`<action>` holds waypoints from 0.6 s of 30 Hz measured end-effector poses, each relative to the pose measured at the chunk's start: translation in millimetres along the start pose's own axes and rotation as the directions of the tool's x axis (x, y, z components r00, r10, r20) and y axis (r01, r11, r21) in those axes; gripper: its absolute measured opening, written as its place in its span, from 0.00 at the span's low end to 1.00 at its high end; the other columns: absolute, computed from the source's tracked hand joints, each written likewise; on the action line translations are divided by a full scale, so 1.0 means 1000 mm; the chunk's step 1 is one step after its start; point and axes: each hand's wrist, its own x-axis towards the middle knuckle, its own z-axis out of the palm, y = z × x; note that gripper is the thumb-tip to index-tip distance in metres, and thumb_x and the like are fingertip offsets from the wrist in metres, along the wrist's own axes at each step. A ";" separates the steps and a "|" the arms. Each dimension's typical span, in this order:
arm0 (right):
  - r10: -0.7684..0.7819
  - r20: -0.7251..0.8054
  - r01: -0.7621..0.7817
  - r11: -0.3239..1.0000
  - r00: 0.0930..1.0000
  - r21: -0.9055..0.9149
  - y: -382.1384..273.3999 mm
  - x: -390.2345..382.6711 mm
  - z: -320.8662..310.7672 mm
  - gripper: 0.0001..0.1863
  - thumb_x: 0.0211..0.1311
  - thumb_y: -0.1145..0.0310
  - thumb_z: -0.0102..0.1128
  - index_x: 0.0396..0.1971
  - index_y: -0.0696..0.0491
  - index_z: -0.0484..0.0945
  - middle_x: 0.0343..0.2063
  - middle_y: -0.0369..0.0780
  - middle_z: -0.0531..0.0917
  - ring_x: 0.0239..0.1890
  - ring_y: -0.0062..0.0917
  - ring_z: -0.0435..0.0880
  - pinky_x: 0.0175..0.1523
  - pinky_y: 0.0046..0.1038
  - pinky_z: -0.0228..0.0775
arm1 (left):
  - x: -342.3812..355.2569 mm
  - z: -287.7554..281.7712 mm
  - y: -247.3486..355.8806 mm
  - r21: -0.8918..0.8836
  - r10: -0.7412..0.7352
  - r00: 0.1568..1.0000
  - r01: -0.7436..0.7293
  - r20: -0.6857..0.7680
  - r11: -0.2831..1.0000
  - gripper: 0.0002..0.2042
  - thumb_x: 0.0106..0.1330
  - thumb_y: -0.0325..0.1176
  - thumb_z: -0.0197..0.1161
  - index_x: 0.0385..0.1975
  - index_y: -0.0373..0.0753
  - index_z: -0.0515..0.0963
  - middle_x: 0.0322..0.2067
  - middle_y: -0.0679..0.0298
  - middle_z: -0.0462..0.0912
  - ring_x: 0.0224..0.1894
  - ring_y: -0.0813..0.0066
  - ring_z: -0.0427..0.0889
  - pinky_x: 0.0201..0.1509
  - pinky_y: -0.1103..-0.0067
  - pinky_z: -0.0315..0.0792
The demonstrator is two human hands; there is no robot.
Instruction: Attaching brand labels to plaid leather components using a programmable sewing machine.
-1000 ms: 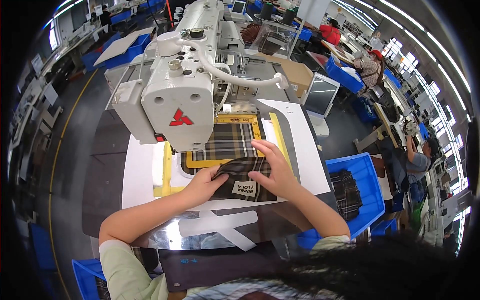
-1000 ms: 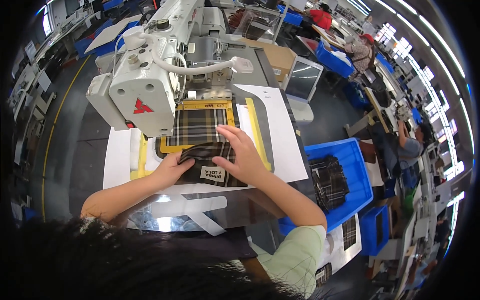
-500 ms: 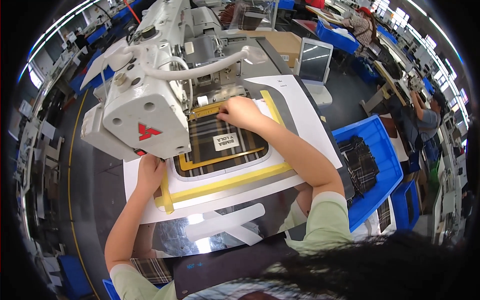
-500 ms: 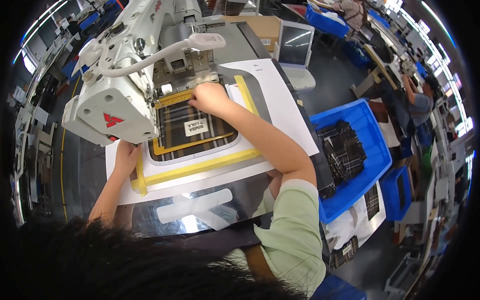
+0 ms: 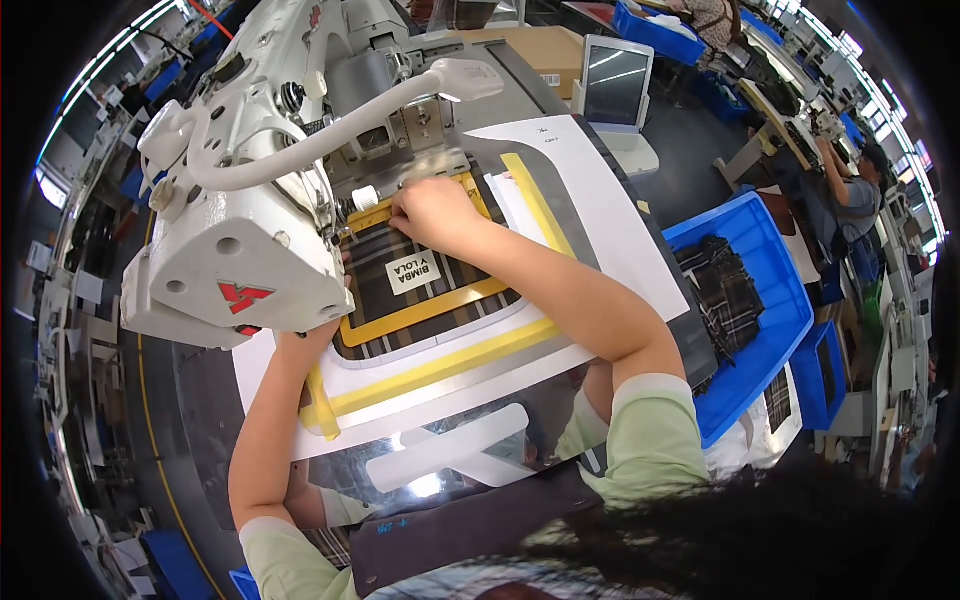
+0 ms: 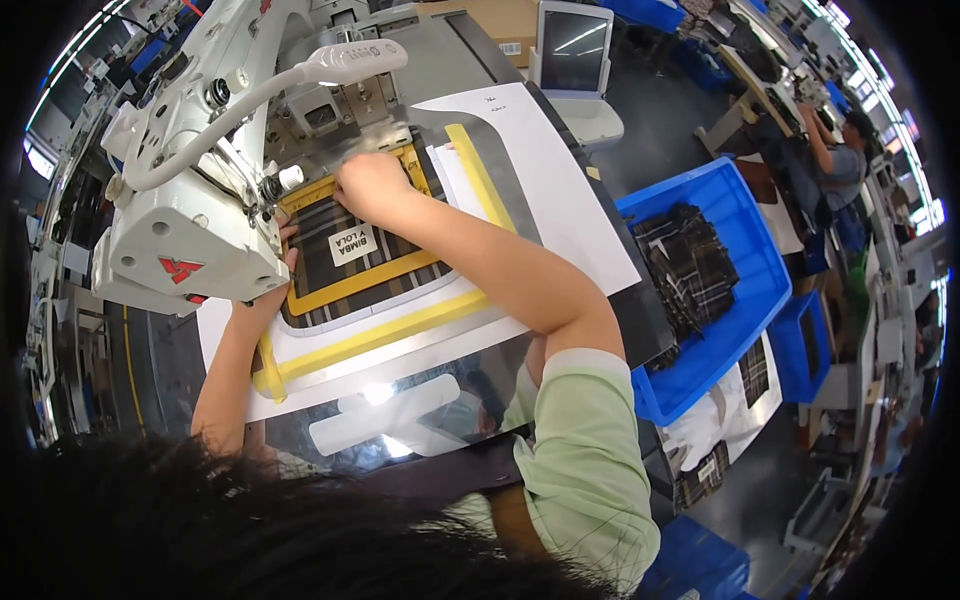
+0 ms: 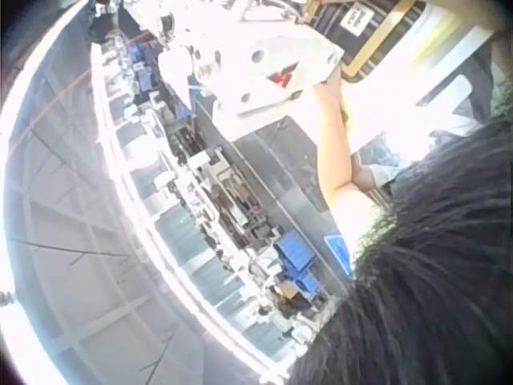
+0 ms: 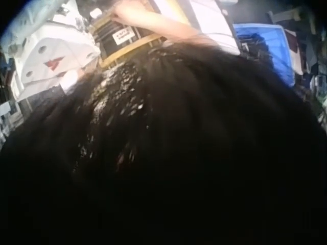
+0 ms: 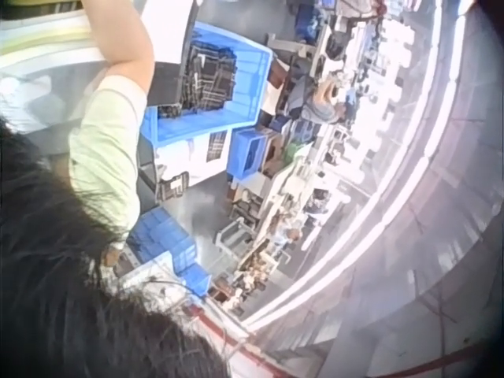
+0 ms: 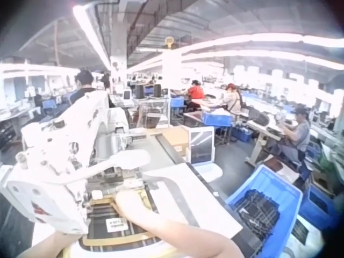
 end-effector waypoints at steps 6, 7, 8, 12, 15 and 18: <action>-0.257 -0.102 0.265 0.961 0.961 0.073 -0.026 -0.033 -0.010 0.08 0.50 0.66 0.63 0.30 0.52 0.80 0.32 0.37 0.78 0.41 0.32 0.76 0.49 0.34 0.65 | -0.011 -0.002 -0.016 0.135 0.086 0.996 -0.087 0.013 0.987 0.17 0.60 0.25 0.60 0.50 0.37 0.73 0.46 0.60 0.79 0.49 0.68 0.77 0.55 0.77 0.68; -0.342 -0.090 0.350 0.930 0.936 0.112 -0.035 -0.046 -0.008 0.08 0.51 0.66 0.62 0.31 0.52 0.80 0.33 0.37 0.78 0.42 0.32 0.76 0.51 0.34 0.64 | -0.008 -0.004 -0.008 0.015 0.077 0.996 -0.077 -0.041 0.997 0.17 0.59 0.27 0.61 0.49 0.36 0.74 0.45 0.59 0.80 0.47 0.67 0.78 0.53 0.76 0.69; -0.421 -0.079 0.428 0.892 0.904 0.148 -0.043 -0.059 -0.005 0.09 0.51 0.66 0.61 0.33 0.52 0.80 0.34 0.37 0.79 0.43 0.31 0.75 0.53 0.34 0.63 | -0.005 -0.006 -0.002 0.015 0.065 0.997 -0.064 -0.052 0.998 0.17 0.59 0.27 0.61 0.49 0.36 0.74 0.45 0.59 0.80 0.47 0.67 0.78 0.53 0.76 0.69; -0.503 -0.048 0.502 0.840 0.863 0.208 -0.068 -0.079 0.001 0.13 0.52 0.65 0.61 0.38 0.52 0.79 0.37 0.38 0.78 0.44 0.32 0.74 0.55 0.34 0.62 | -0.006 -0.006 -0.001 -0.028 0.033 0.998 -0.035 -0.053 0.999 0.14 0.55 0.27 0.64 0.43 0.38 0.78 0.40 0.60 0.82 0.43 0.65 0.80 0.48 0.75 0.71; -0.477 0.018 0.469 0.870 0.879 0.149 -0.074 -0.077 -0.001 0.17 0.52 0.62 0.62 0.42 0.52 0.79 0.39 0.40 0.76 0.47 0.34 0.72 0.55 0.35 0.62 | -0.012 -0.014 0.000 -0.084 -0.064 0.997 0.068 0.047 0.994 0.17 0.51 0.26 0.64 0.43 0.38 0.77 0.40 0.58 0.80 0.45 0.61 0.78 0.48 0.72 0.71; -0.503 0.005 0.499 0.859 0.864 0.115 -0.073 -0.075 0.000 0.17 0.52 0.62 0.62 0.42 0.51 0.79 0.40 0.40 0.75 0.47 0.34 0.72 0.56 0.35 0.61 | -0.011 -0.011 0.002 -0.073 -0.160 0.984 0.166 0.079 0.983 0.18 0.51 0.28 0.64 0.45 0.39 0.76 0.41 0.58 0.80 0.45 0.61 0.77 0.48 0.71 0.70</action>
